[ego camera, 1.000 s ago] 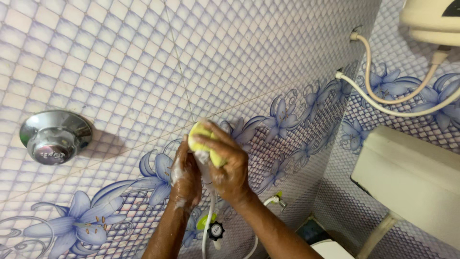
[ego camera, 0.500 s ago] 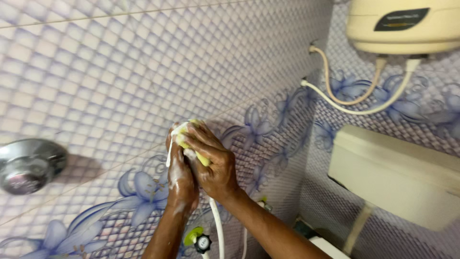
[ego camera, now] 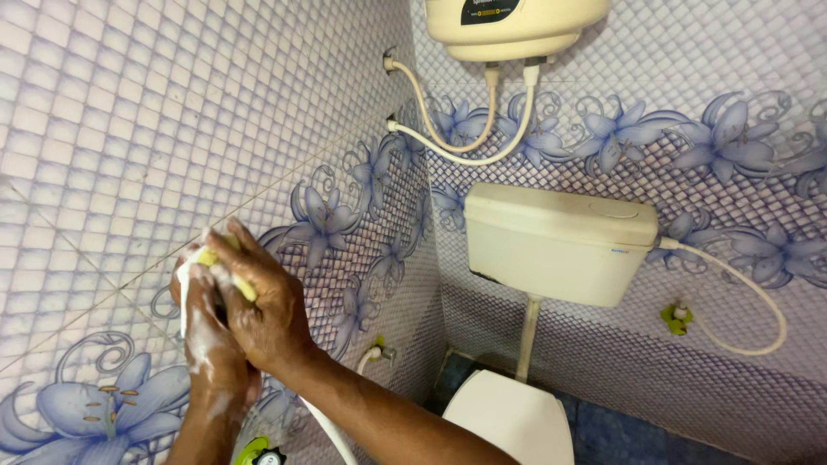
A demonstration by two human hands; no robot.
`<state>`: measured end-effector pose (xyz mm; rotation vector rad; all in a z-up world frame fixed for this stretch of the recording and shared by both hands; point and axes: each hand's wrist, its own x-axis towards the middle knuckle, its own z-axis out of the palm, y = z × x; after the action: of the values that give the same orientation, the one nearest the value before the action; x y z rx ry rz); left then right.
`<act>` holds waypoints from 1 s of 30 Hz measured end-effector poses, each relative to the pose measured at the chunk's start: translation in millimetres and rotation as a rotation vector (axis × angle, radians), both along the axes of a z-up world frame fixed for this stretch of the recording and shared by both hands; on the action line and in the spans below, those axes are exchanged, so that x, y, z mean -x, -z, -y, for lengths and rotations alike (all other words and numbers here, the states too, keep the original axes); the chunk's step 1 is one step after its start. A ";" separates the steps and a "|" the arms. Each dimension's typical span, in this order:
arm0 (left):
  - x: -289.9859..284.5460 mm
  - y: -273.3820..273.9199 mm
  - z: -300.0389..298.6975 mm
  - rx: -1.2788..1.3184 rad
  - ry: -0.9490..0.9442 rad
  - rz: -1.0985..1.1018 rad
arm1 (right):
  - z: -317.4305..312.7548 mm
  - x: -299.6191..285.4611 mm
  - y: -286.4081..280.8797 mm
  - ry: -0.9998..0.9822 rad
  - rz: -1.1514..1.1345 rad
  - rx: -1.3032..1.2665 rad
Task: The person wipes a shower head, faucet handles, wall tiles, and a water heater with a sponge and a cloth.
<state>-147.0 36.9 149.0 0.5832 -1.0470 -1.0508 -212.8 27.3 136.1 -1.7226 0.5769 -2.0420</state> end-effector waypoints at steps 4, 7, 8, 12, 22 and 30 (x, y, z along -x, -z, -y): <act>-11.9 -19.1 -3.6 -0.213 -0.026 0.006 | -26.5 5.1 27.7 0.027 -0.214 0.021; -0.2 2.4 -6.8 -0.211 0.052 -0.030 | -9.7 5.0 20.9 0.111 -0.088 -0.010; 6.8 11.0 -5.9 -0.206 0.119 -0.074 | 6.9 9.0 6.7 0.180 -0.046 0.001; -5.0 9.7 1.2 -0.101 0.047 0.119 | -1.0 5.1 5.1 0.282 -0.206 0.155; 2.8 18.1 5.8 -0.264 0.200 -0.160 | 6.1 8.1 5.3 0.078 0.129 -0.048; -10.2 24.5 2.6 -0.134 0.142 0.050 | -10.4 38.1 -5.6 -0.353 0.576 -0.469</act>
<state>-136.8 34.3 124.5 0.6533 -1.0793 -1.2430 -251.0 37.7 141.7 -0.8429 0.4657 -1.8340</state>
